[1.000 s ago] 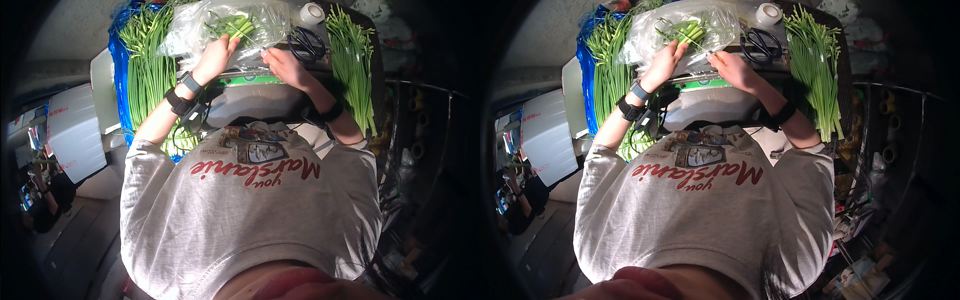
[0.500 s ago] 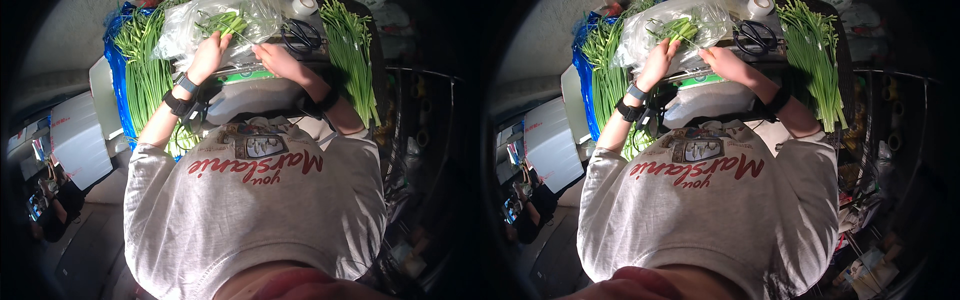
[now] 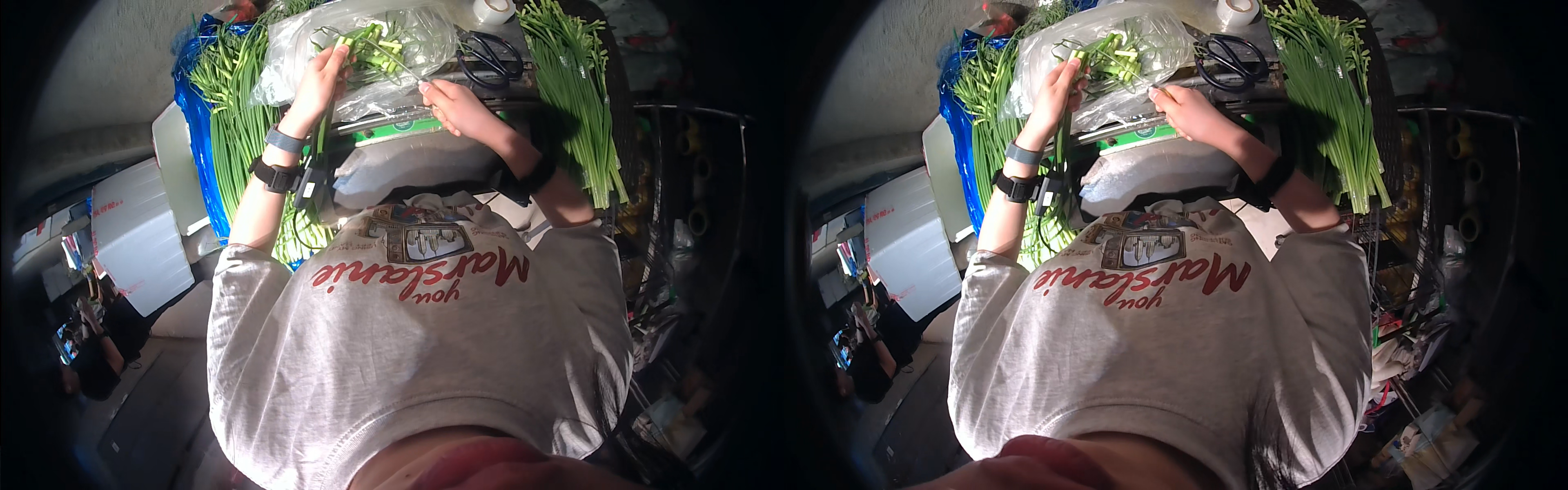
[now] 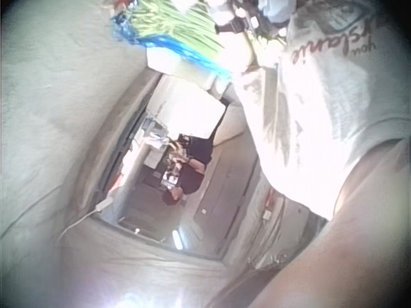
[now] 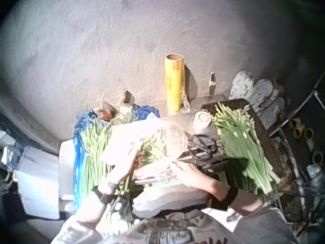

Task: Bundling green onions with tape and trimming them with scissors in a supermarket backroom.

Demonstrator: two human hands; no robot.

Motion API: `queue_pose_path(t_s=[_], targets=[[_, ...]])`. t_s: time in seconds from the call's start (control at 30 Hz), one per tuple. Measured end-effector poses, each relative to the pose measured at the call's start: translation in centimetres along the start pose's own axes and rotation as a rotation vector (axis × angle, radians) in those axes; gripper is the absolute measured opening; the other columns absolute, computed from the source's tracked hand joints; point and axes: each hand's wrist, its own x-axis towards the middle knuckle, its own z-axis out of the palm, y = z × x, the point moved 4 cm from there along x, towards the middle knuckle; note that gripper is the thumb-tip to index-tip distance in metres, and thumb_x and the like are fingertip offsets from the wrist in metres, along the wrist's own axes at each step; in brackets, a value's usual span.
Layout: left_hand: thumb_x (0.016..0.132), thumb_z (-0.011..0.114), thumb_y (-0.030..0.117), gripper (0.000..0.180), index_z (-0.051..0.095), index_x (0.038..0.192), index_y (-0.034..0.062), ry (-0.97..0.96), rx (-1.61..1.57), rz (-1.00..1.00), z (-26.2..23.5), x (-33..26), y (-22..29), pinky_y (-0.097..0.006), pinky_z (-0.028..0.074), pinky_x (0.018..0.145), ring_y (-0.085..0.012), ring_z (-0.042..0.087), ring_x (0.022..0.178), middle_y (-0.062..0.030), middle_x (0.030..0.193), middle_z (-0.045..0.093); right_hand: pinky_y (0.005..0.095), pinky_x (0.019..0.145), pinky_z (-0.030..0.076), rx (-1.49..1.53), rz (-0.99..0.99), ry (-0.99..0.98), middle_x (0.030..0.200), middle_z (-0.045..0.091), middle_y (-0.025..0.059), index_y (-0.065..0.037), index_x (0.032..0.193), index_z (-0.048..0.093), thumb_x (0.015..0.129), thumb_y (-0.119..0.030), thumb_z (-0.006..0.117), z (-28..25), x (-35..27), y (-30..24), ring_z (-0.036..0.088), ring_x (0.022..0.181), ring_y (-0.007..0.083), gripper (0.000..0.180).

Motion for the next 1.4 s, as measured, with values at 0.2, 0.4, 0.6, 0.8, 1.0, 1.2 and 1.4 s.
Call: queue_pose_path(t_s=[0.2, 0.4, 0.6, 0.8, 1.0, 1.2, 1.4], targets=[[0.092, 0.045, 0.036, 0.029, 0.054, 0.096, 0.009, -0.119, -0.173, -0.045, 0.8, -3.3, 2.8, -0.017, 0.027, 0.045, -0.0032, 0.035, 0.051, 0.0055, 0.068, 0.045, 0.0333, 0.056, 0.043, -0.402, -0.241, 0.344, 0.064, 0.055, 0.0096, -0.006, 0.095, 0.055, 0.092, -0.036, 0.045, -7.0, -4.9, -3.9, 0.055, 0.059, 0.0224, 0.032], [0.084, 0.062, 0.03, 0.031, 0.053, 0.099, 0.0052, -0.086, 0.045, 0.125, 2.4, -9.1, 4.7, -0.016, 0.026, 0.041, -0.001, 0.036, 0.048, 0.0057, 0.067, 0.048, 0.04, 0.08, 0.043, -1.019, -0.214, 0.577, 0.1, 0.061, 0.0114, -0.012, 0.109, 0.053, 0.09, -0.037, 0.044, -13.9, -4.1, -1.8, 0.057, 0.095, 0.0311, 0.033], [0.083, 0.064, 0.03, 0.024, 0.054, 0.083, 0.0086, -0.059, 0.114, 0.164, 5.5, -21.5, 5.6, -0.017, 0.03, 0.042, -0.0014, 0.039, 0.047, 0.0059, 0.061, 0.047, 0.0431, 0.085, 0.04, -1.18, -0.282, 0.611, 0.106, 0.058, 0.0065, -0.014, 0.111, 0.055, 0.087, -0.034, 0.05, -9.0, -9.3, 1.9, 0.055, 0.103, 0.0243, 0.031], [0.088, 0.059, 0.02, 0.023, 0.046, 0.075, 0.0067, -0.026, -0.15, 0.336, 2.9, -27.2, 11.7, -0.02, 0.033, 0.049, -0.006, 0.038, 0.052, 0.0028, 0.063, 0.038, 0.0355, 0.089, 0.042, -0.648, -0.636, 0.533, 0.109, 0.06, 0.0072, -0.009, 0.11, 0.058, 0.083, -0.031, 0.061, 2.2, -14.3, -3.7, 0.056, 0.103, 0.0201, 0.035], [0.089, 0.057, 0.024, 0.02, 0.045, 0.082, 0.0105, -0.001, -0.467, 0.448, 5.2, -28.4, 15.4, -0.019, 0.036, 0.048, -0.0047, 0.038, 0.052, 0.0038, 0.065, 0.041, 0.0348, 0.091, 0.043, 0.256, -0.678, -0.457, 0.111, 0.056, 0.0149, 0.003, 0.119, 0.043, 0.078, -0.032, 0.07, 17.9, -17.5, -10.0, 0.057, 0.103, 0.0221, 0.061], [0.09, 0.056, 0.028, 0.021, 0.044, 0.086, 0.0112, -0.074, -0.737, 0.649, 0.0, -26.3, 15.5, -0.02, 0.039, 0.054, -0.0056, 0.037, 0.056, 0.004, 0.069, 0.04, 0.0348, 0.068, 0.051, 0.304, -0.365, -0.627, 0.048, 0.041, -0.0035, -0.005, 0.083, 0.05, 0.086, -0.028, 0.061, 17.2, -17.4, -6.5, 0.046, 0.043, 0.0079, 0.025], [0.092, 0.051, 0.02, 0.029, 0.039, 0.07, 0.0063, -0.191, -1.251, 0.429, -9.9, -26.3, 9.4, -0.026, 0.042, 0.065, -0.0138, 0.037, 0.061, -0.002, 0.063, 0.034, 0.0281, 0.06, 0.049, -0.087, -0.14, -0.479, 0.066, 0.049, 0.0014, 0.002, 0.095, 0.052, 0.084, -0.04, 0.061, 12.2, -19.6, -0.9, 0.048, 0.05, 0.0086, 0.045]])
